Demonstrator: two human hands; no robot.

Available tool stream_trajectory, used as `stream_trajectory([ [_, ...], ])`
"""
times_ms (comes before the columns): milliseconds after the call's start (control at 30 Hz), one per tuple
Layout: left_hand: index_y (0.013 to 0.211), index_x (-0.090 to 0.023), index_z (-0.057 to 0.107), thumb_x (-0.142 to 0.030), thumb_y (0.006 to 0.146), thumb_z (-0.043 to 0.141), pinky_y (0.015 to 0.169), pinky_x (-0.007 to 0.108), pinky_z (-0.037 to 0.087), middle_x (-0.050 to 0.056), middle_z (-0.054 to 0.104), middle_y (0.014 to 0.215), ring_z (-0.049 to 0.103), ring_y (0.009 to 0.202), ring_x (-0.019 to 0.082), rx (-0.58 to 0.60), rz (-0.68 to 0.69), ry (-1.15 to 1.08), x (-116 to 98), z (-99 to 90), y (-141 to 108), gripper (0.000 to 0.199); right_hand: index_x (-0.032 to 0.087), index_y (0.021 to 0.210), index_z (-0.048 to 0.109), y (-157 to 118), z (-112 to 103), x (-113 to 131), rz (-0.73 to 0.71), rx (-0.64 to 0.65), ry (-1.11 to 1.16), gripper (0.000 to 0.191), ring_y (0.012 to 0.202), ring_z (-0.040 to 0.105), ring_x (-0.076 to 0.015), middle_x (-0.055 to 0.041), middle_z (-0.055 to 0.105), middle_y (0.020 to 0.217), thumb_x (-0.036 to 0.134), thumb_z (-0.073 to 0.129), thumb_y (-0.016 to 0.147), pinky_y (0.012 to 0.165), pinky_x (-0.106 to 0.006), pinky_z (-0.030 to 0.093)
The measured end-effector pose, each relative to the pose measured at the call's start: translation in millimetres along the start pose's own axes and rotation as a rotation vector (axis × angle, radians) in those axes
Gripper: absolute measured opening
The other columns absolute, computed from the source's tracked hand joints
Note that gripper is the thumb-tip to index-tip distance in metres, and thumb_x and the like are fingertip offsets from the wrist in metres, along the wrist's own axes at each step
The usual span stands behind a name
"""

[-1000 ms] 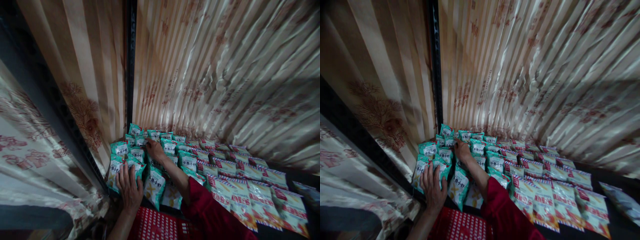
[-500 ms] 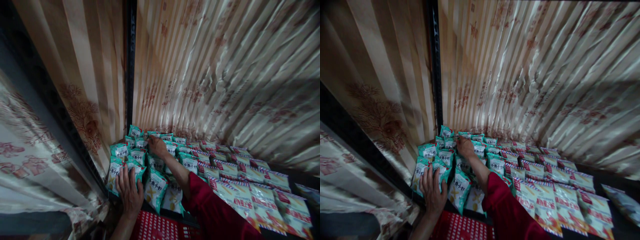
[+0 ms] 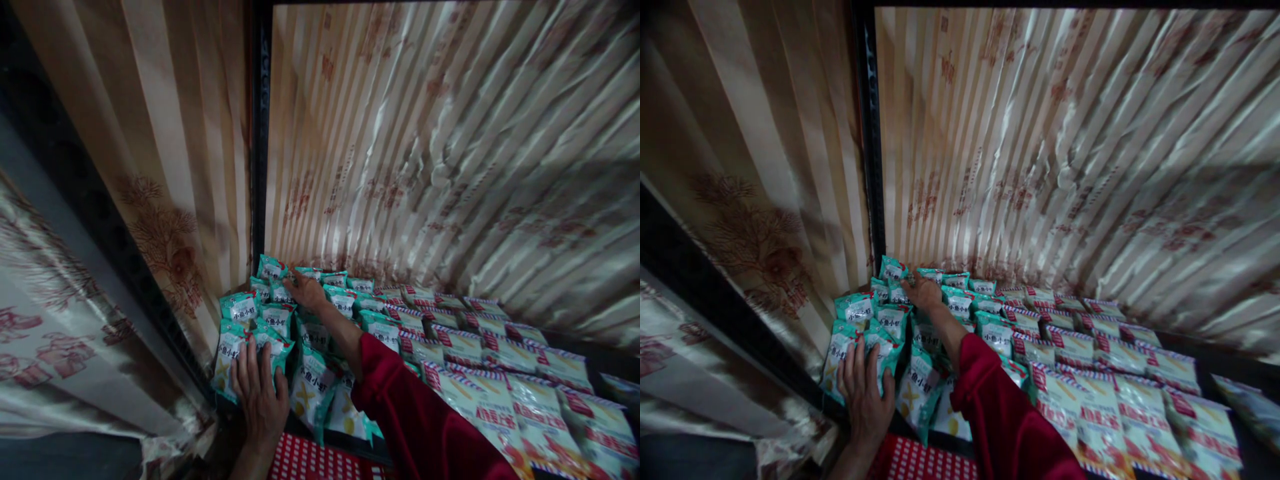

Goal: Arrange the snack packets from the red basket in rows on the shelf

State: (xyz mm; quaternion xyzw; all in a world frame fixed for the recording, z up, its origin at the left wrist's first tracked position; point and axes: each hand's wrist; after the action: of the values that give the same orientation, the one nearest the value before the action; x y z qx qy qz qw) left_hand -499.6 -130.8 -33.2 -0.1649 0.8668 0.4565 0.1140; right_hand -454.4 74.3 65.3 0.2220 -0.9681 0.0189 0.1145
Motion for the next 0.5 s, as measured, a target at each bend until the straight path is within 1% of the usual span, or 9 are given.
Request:
stream_trajectory([
  [200,0.122,-0.013,0.049,-0.015,0.081,0.05,0.106,0.053,0.023,0.019,0.043,0.136,0.026,0.134,0.03,0.008,-0.019,-0.024,-0.8,0.9,0.0,0.041,0.019,0.134,0.04,5.6,5.5,0.1,0.036,0.018,0.035,0.061,0.106,0.06,-0.0256,-0.0119,0.066,0.112,0.056,0.028,0.088,0.088,-0.036,0.044],
  [333,0.124,-0.014,0.048,-0.016,0.081,0.05,0.106,0.054,0.023,0.018,0.041,0.138,0.026,0.134,0.03,0.029,-0.034,-0.033,-0.5,2.5,-1.1,0.042,0.018,0.132,0.042,8.4,9.7,-3.1,0.001,0.005,0.09,0.058,0.104,0.061,-0.0235,-0.01,0.066,0.111,0.054,0.03,0.089,0.087,-0.034,0.045],
  [500,0.127,-0.015,0.046,-0.016,0.082,0.049,0.107,0.054,0.021,0.018,0.041,0.138,0.026,0.134,0.029,0.012,-0.027,-0.04,-2.6,2.1,0.3,0.045,0.017,0.132,0.042,5.5,10.0,-4.5,-0.001,0.016,0.108,0.056,0.102,0.062,-0.0218,-0.0099,0.068,0.108,0.053,0.032,0.089,0.086,-0.033,0.045],
])
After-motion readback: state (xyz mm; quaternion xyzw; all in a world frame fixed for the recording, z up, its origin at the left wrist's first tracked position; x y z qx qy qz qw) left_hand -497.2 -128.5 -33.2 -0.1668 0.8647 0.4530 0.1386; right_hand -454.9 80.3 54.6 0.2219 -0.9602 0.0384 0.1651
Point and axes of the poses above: each hand's wrist, its own y-axis towards the middle knuckle, its own z-axis out of the palm, x = y × z
